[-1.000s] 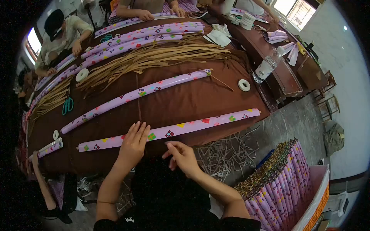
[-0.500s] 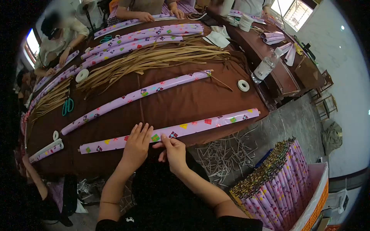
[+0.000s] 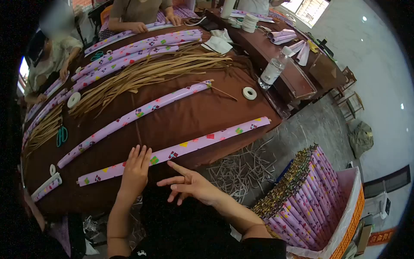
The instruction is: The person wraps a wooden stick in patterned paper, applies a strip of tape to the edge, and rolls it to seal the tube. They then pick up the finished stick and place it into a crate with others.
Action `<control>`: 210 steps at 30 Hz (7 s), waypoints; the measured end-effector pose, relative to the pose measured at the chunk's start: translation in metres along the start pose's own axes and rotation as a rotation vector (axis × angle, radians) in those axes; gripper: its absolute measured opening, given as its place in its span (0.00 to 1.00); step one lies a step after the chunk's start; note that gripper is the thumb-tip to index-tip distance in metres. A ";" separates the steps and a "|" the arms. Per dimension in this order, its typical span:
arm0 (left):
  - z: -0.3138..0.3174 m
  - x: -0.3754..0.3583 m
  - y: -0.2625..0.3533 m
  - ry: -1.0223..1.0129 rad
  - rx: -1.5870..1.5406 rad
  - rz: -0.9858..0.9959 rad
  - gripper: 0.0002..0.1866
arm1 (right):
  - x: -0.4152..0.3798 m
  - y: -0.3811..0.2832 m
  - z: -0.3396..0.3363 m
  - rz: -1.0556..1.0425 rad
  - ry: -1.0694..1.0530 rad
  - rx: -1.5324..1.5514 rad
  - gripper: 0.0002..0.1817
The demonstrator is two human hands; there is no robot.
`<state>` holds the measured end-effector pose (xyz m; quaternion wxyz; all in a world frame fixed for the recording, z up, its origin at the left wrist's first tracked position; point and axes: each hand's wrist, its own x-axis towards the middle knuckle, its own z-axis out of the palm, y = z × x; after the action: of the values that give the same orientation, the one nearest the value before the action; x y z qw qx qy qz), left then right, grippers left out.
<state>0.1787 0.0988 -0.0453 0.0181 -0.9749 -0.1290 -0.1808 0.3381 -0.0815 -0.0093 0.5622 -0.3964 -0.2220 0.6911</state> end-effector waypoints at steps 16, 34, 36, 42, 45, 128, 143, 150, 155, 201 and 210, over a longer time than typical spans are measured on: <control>0.006 -0.006 0.008 0.036 0.083 -0.021 0.22 | -0.026 -0.037 -0.121 -0.325 0.983 -0.073 0.21; 0.006 -0.005 0.001 -0.078 -0.068 -0.064 0.29 | -0.067 -0.049 -0.136 -0.275 0.747 0.081 0.19; 0.007 -0.006 0.003 -0.065 -0.053 -0.057 0.29 | -0.072 -0.054 -0.165 -0.358 0.885 0.012 0.22; 0.010 -0.007 0.004 -0.015 0.003 -0.052 0.25 | -0.069 -0.078 -0.187 -0.339 1.003 -0.045 0.21; 0.006 -0.005 0.004 -0.070 -0.012 -0.066 0.24 | -0.067 -0.075 -0.198 -0.369 0.968 -0.149 0.17; -0.010 0.005 -0.005 -0.019 -0.158 -0.052 0.28 | -0.101 -0.084 -0.287 -0.996 1.288 -2.674 0.20; 0.006 0.004 -0.006 0.062 -0.106 -0.057 0.23 | -0.018 -0.085 -0.108 -0.813 0.647 -1.861 0.29; 0.006 0.003 -0.007 0.037 -0.138 -0.075 0.23 | 0.036 -0.030 -0.072 -0.713 0.343 -2.202 0.32; -0.001 0.007 -0.005 -0.019 -0.183 -0.137 0.25 | 0.037 -0.026 -0.077 -0.706 0.315 -2.188 0.34; 0.027 0.054 0.057 0.089 -0.023 -0.263 0.28 | -0.020 -0.047 -0.121 -0.240 0.883 0.019 0.20; 0.027 0.061 0.055 0.069 -0.013 -0.279 0.29 | -0.015 -0.047 -0.128 -0.282 0.877 -0.011 0.15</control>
<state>0.2566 0.0631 -0.0479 -0.0091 -0.9408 -0.2611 -0.2158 0.4691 -0.1008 -0.0451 0.6895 -0.6203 -0.0184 0.3734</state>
